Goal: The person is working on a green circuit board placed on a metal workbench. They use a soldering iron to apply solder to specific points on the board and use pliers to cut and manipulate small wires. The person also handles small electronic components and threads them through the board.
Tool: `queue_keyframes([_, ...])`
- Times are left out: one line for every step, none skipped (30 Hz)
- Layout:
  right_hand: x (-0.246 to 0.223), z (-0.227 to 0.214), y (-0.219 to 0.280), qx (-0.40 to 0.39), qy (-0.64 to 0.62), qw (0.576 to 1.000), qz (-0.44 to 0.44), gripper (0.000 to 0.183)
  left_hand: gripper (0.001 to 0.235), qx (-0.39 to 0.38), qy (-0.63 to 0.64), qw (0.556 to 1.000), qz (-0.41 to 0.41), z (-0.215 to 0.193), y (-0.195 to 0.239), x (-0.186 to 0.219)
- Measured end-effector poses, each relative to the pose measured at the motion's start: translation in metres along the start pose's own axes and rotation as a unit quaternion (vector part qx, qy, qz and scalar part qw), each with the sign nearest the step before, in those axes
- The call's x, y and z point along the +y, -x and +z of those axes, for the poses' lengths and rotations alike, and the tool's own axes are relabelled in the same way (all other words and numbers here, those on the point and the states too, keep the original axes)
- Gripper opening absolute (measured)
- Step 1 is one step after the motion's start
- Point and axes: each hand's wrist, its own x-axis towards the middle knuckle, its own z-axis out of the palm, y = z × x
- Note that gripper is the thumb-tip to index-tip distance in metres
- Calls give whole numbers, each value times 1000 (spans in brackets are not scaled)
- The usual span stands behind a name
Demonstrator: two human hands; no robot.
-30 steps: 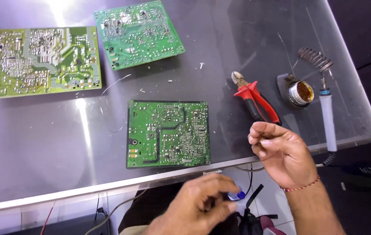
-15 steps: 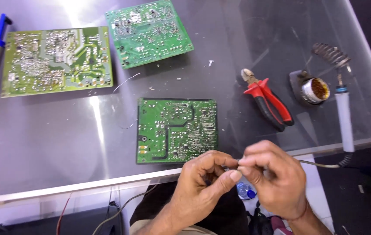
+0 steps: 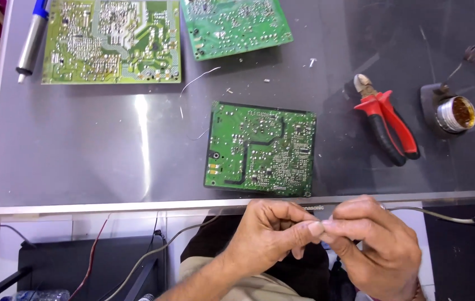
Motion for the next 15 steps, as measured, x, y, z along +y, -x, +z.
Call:
queue_keyframes([1,1,1,-2,-1,1000,1,7,20,2,1,1000,-1,-2,1,2])
queue_keyframes([3,1,2,-24,-32,998,45,8,18,-15,-11,1000,0,-4,2,4])
queue_keyframes([4,2,3,-46,-62,993,89,11,16,-32,-24,999,1,-7,2,6])
queue_keyframes([6,4,5,-47,-62,993,90,11,16,-32,-23,999,1,-9,2,7])
queue_keyframes([8,6,7,-49,-118,986,104,12,15,-54,-48,997,2,-11,1,8])
queue_keyframes([10,9,10,-52,-176,976,120,14,14,-73,-71,995,1,-13,2,8])
queue_keyframes([11,10,10,-56,-177,975,123,14,14,-70,-69,995,-1,-14,3,10])
queue_keyframes([12,11,9,-47,-195,973,111,13,15,-88,-75,993,26,-15,4,12])
queue_keyframes([14,12,9,-37,-213,971,99,13,16,-106,-82,990,53,-16,4,15])
queue_keyframes([15,13,7,-37,-213,971,99,13,16,-106,-82,990,54,-16,2,17])
queue_keyframes([16,13,5,-23,-202,973,107,13,16,-99,-96,986,96,-15,1,19])
queue_keyframes([17,13,3,-7,-189,975,115,12,16,-93,-110,980,139,-14,-1,20])
queue_keyframes([18,14,-5,-6,-188,975,115,12,16,-95,-110,980,139,-15,-5,30])
queue_keyframes([19,16,-13,11,-173,980,99,12,15,-82,-172,964,183,-16,-10,39])
queue_keyframes([20,17,-20,29,-158,983,84,13,15,-68,-233,943,226,-17,-14,48])
